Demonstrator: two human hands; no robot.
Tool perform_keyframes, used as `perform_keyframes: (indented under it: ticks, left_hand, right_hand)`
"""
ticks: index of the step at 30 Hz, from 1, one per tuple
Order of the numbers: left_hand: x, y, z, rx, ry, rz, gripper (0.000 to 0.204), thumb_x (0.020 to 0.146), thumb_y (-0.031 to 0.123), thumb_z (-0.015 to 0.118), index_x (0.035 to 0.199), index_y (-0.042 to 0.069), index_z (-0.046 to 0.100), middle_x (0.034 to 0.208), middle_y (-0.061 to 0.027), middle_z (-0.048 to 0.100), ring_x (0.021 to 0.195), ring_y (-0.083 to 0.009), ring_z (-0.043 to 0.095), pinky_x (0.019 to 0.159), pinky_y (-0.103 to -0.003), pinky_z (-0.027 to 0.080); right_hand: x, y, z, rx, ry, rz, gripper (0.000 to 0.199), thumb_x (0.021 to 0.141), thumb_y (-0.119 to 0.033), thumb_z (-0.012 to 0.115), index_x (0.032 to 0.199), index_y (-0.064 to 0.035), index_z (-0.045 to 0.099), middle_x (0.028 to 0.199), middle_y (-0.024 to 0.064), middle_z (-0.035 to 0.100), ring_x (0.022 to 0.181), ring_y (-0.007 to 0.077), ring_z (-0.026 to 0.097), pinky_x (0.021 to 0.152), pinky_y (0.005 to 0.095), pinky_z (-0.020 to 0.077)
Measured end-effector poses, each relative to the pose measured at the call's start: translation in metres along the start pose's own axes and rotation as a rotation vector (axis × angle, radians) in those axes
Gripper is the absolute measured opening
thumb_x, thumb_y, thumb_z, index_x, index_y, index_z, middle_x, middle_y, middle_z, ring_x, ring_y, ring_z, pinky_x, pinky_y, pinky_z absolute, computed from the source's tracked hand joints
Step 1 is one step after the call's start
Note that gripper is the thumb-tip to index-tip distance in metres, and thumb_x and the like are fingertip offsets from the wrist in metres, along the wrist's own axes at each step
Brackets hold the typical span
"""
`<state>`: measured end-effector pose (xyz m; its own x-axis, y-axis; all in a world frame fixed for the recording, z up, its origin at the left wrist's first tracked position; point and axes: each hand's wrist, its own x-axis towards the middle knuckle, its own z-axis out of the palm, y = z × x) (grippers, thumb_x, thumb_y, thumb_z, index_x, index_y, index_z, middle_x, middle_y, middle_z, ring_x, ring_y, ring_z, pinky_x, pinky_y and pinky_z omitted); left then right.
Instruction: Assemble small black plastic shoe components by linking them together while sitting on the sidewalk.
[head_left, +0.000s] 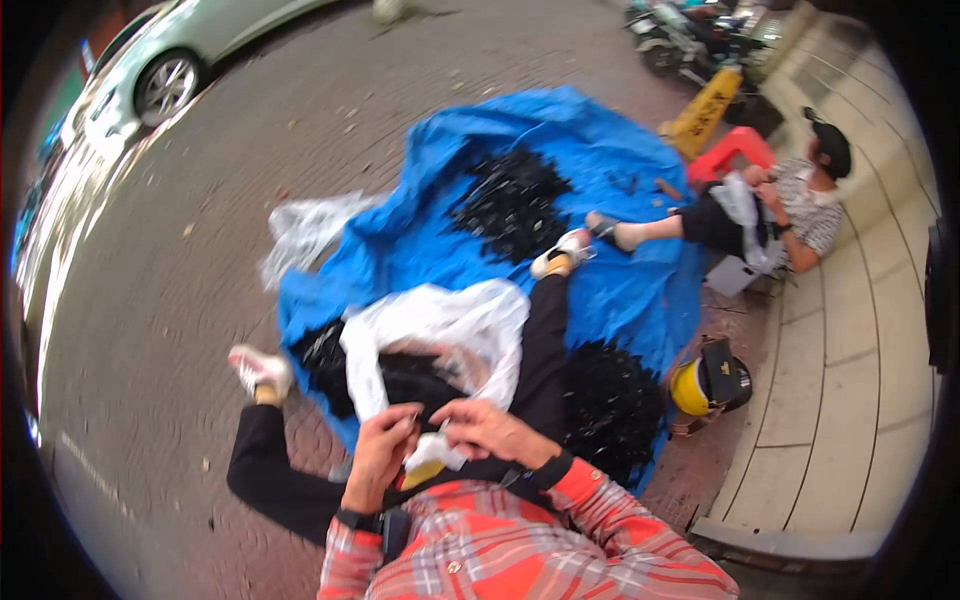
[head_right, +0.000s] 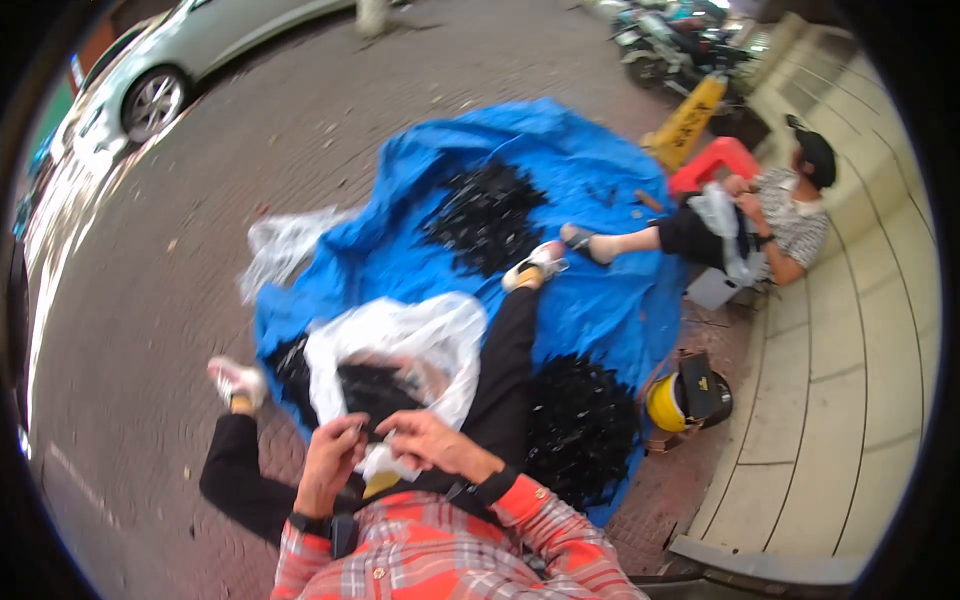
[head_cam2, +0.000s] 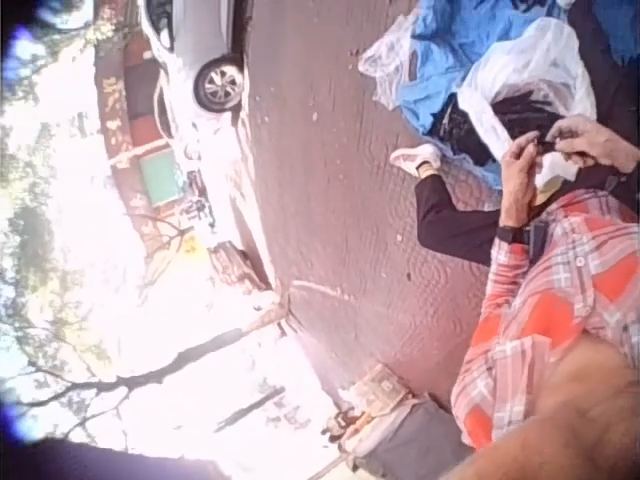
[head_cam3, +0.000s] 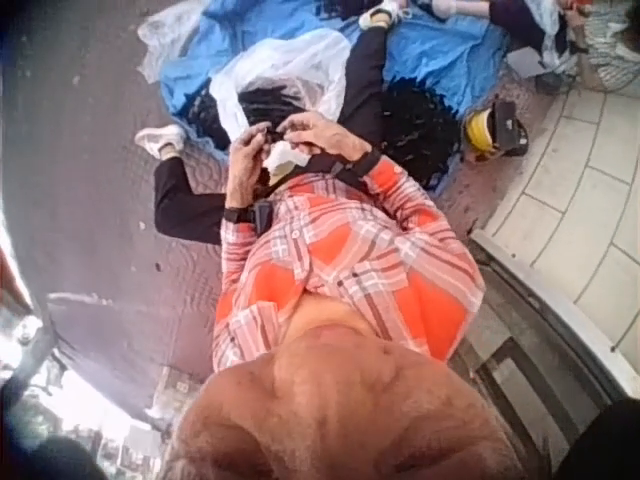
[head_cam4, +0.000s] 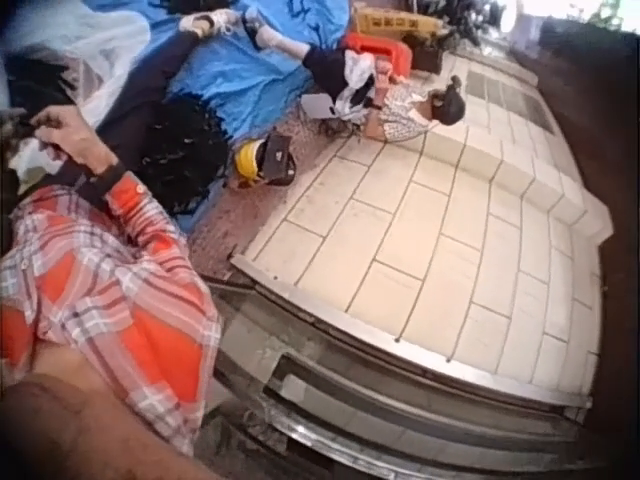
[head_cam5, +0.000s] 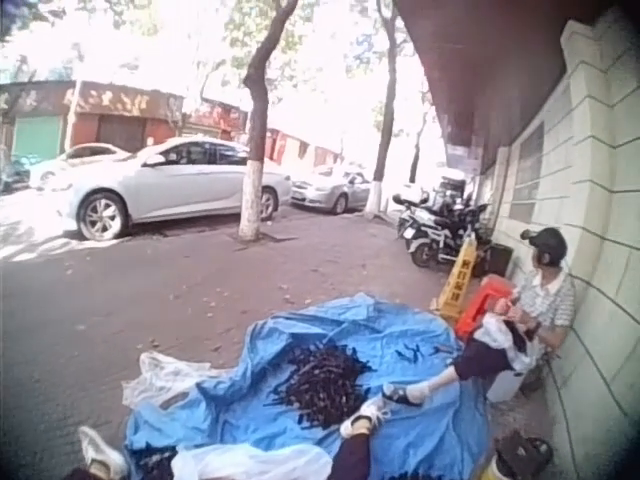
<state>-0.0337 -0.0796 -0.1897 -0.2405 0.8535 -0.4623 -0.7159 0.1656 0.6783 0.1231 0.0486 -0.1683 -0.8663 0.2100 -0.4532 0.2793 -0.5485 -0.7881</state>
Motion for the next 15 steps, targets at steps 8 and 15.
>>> perform_keyframes:
  ticks: [8, 15]
  left_hand:
    - [-0.012, 0.002, 0.023, 0.334, 0.072, 0.087, 0.017, 0.073, -0.001, 0.059, 0.089, -0.004, 0.065, 0.061, -0.0006, 0.055, 0.049, -0.0047, 0.043, 0.044, -0.019, 0.031]
    - [-0.029, 0.021, 0.041, 0.242, 0.074, 0.131, 0.022, 0.08, 0.004, 0.059, 0.101, -0.001, 0.06, 0.067, 0.0044, 0.05, 0.053, -0.003, 0.039, 0.047, -0.017, 0.029]
  right_hand:
    - [0.003, 0.013, 0.002, 0.14, -0.037, -0.034, 0.019, 0.087, -0.012, 0.055, 0.102, -0.003, 0.047, 0.074, 0.0054, 0.057, 0.046, 0.0053, 0.047, 0.035, 0.017, 0.03]
    - [-0.004, 0.003, 0.001, -0.129, -0.136, -0.013, 0.019, 0.09, -0.022, 0.052, 0.095, -0.0043, 0.052, 0.069, 0.0004, 0.055, 0.048, 0.0027, 0.047, 0.038, 0.0165, 0.0313]
